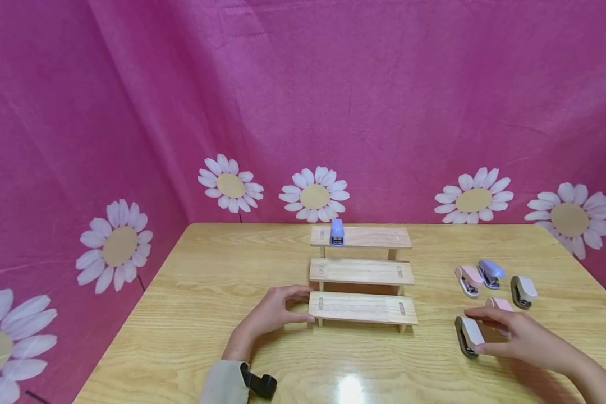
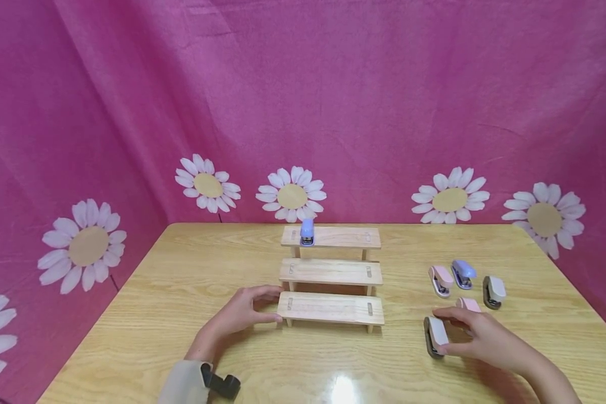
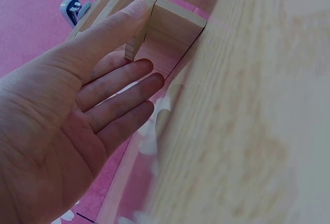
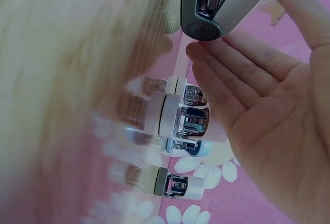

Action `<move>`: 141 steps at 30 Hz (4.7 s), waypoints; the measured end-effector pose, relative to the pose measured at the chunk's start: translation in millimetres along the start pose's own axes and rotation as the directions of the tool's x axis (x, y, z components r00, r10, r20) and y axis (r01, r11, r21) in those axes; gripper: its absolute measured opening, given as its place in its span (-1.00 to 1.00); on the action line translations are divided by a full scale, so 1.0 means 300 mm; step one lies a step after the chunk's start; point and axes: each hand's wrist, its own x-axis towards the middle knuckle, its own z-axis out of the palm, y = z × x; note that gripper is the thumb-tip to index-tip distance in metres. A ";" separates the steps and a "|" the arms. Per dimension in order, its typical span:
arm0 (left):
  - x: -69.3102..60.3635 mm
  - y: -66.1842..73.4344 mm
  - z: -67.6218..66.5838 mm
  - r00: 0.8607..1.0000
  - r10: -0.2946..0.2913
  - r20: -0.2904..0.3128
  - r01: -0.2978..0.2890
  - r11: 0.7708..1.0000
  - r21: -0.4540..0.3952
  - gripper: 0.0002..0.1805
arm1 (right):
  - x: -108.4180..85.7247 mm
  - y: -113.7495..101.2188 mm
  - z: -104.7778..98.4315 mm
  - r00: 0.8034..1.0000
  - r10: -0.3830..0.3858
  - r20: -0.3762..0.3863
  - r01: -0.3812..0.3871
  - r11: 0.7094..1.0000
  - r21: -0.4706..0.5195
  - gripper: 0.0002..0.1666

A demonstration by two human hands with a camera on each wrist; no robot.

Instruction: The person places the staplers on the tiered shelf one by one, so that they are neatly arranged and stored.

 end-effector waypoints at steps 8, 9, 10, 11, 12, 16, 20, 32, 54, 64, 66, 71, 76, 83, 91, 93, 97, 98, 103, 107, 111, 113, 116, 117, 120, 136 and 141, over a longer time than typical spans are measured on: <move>0.003 0.000 0.003 1.000 0.001 0.003 -0.001 1.000 0.000 -0.33 | -0.003 0.000 0.000 1.000 0.025 -0.011 -0.025 1.000 -0.001 -0.48; 0.002 0.001 0.002 1.000 0.001 0.003 -0.001 1.000 -0.002 -0.33 | -0.004 -0.001 0.002 0.999 0.029 -0.019 -0.030 1.000 -0.003 -0.49; 0.002 0.001 0.002 1.000 0.002 0.003 -0.002 1.000 -0.005 -0.33 | -0.004 -0.002 0.003 0.999 0.032 -0.025 -0.032 0.999 -0.004 -0.49; 0.001 0.001 0.002 1.000 0.003 0.002 -0.003 1.000 -0.005 -0.33 | -0.003 -0.003 0.003 0.999 0.038 -0.029 -0.038 0.999 -0.013 -0.49; 0.001 0.001 0.002 1.000 0.002 0.001 -0.002 1.000 -0.005 -0.33 | -0.003 -0.005 0.004 0.999 0.041 -0.033 -0.041 0.999 -0.019 -0.49; 0.001 0.000 0.002 1.000 0.003 -0.003 -0.003 1.000 -0.002 -0.33 | 0.001 -0.011 0.006 0.998 0.039 -0.039 -0.040 0.999 -0.034 -0.50; 0.002 -0.001 0.002 1.000 0.004 -0.003 -0.004 1.000 -0.001 -0.33 | 0.011 -0.017 0.009 0.998 0.012 -0.064 -0.016 0.998 -0.054 -0.50; 0.002 0.003 0.000 1.000 -0.001 0.004 0.001 1.000 -0.008 -0.33 | 0.054 -0.070 0.010 0.983 -0.026 -0.180 0.004 0.992 -0.124 -0.47; 0.003 0.007 -0.003 1.000 -0.009 0.011 0.009 1.000 -0.019 -0.33 | 0.193 -0.152 -0.033 0.966 -0.132 -0.224 0.100 0.984 -0.147 -0.39; 0.002 0.004 0.000 1.000 -0.003 0.005 0.003 1.000 -0.023 -0.33 | 0.275 -0.219 -0.052 0.969 -0.132 -0.210 0.096 0.980 -0.173 -0.38; 0.001 0.004 0.000 1.000 -0.004 0.004 0.004 1.000 -0.019 -0.33 | 0.294 -0.231 -0.053 0.968 -0.139 -0.210 0.100 0.978 -0.185 -0.38; 0.000 0.008 0.000 1.000 -0.001 0.001 0.001 1.000 -0.015 -0.33 | 0.348 -0.247 -0.054 0.960 -0.186 -0.209 0.151 0.973 -0.173 -0.39; 0.003 0.008 -0.003 1.000 0.003 0.000 -0.003 1.000 -0.011 -0.34 | 0.400 -0.265 -0.057 0.956 -0.210 -0.207 0.185 0.974 -0.133 -0.40; 0.000 0.012 -0.003 1.000 -0.016 0.004 0.016 1.000 -0.017 -0.35 | 0.462 -0.298 -0.060 0.965 -0.169 -0.202 0.146 0.982 -0.124 -0.44; 0.002 0.012 -0.003 1.000 -0.018 0.007 0.019 1.000 -0.021 -0.35 | 0.540 -0.304 -0.048 0.971 -0.154 -0.181 0.142 0.987 -0.078 -0.44; 0.002 0.010 -0.004 1.000 -0.019 0.008 0.019 1.000 -0.022 -0.35 | 0.558 -0.305 -0.041 0.970 -0.157 -0.185 0.146 0.987 -0.072 -0.45; 0.003 0.006 -0.003 1.000 -0.020 0.007 0.020 0.999 -0.027 -0.35 | 0.593 -0.310 -0.031 0.968 -0.164 -0.190 0.157 0.986 -0.048 -0.48; 0.003 0.006 -0.002 1.000 -0.020 0.007 0.020 0.999 -0.030 -0.35 | 0.602 -0.312 -0.030 0.969 -0.160 -0.187 0.155 0.987 -0.042 -0.48; 0.003 0.001 0.000 1.000 -0.020 0.009 0.020 0.999 -0.032 -0.36 | 0.640 -0.324 -0.027 0.979 -0.126 -0.159 0.126 0.992 -0.013 -0.48; 0.002 -0.001 0.001 1.000 -0.019 0.009 0.019 0.999 -0.035 -0.36 | 0.663 -0.327 -0.027 0.985 -0.106 -0.136 0.106 0.994 -0.009 -0.47; 0.003 0.000 0.001 1.000 -0.017 0.009 0.018 0.999 -0.031 -0.36 | 0.681 -0.325 -0.028 0.990 -0.085 -0.112 0.089 0.996 0.026 -0.44; 0.004 0.001 0.000 1.000 -0.022 0.008 0.022 0.999 -0.029 -0.36 | 0.690 -0.322 -0.028 0.992 -0.076 -0.104 0.081 0.996 0.041 -0.43; 0.005 0.001 -0.001 1.000 -0.027 0.008 0.027 0.999 -0.024 -0.35 | 0.702 -0.318 -0.027 0.992 -0.074 -0.100 0.078 0.996 0.043 -0.42; 0.005 0.002 -0.001 1.000 -0.028 0.007 0.028 0.999 -0.024 -0.35 | 0.705 -0.317 -0.026 0.992 -0.073 -0.099 0.078 0.996 0.046 -0.42; 0.005 0.002 0.000 1.000 -0.025 0.008 0.025 0.999 -0.024 -0.35 | 0.714 -0.314 -0.024 0.992 -0.079 -0.093 0.085 0.995 0.057 -0.42; 0.005 -0.003 0.002 1.000 -0.015 0.003 0.016 0.999 -0.039 -0.36 | 0.742 -0.321 -0.028 0.997 -0.060 -0.052 0.064 0.995 0.076 -0.45; 0.003 -0.001 0.002 1.000 -0.017 0.003 0.017 0.999 -0.043 -0.37 | 0.746 -0.320 -0.027 0.997 -0.053 -0.054 0.055 0.997 0.046 -0.46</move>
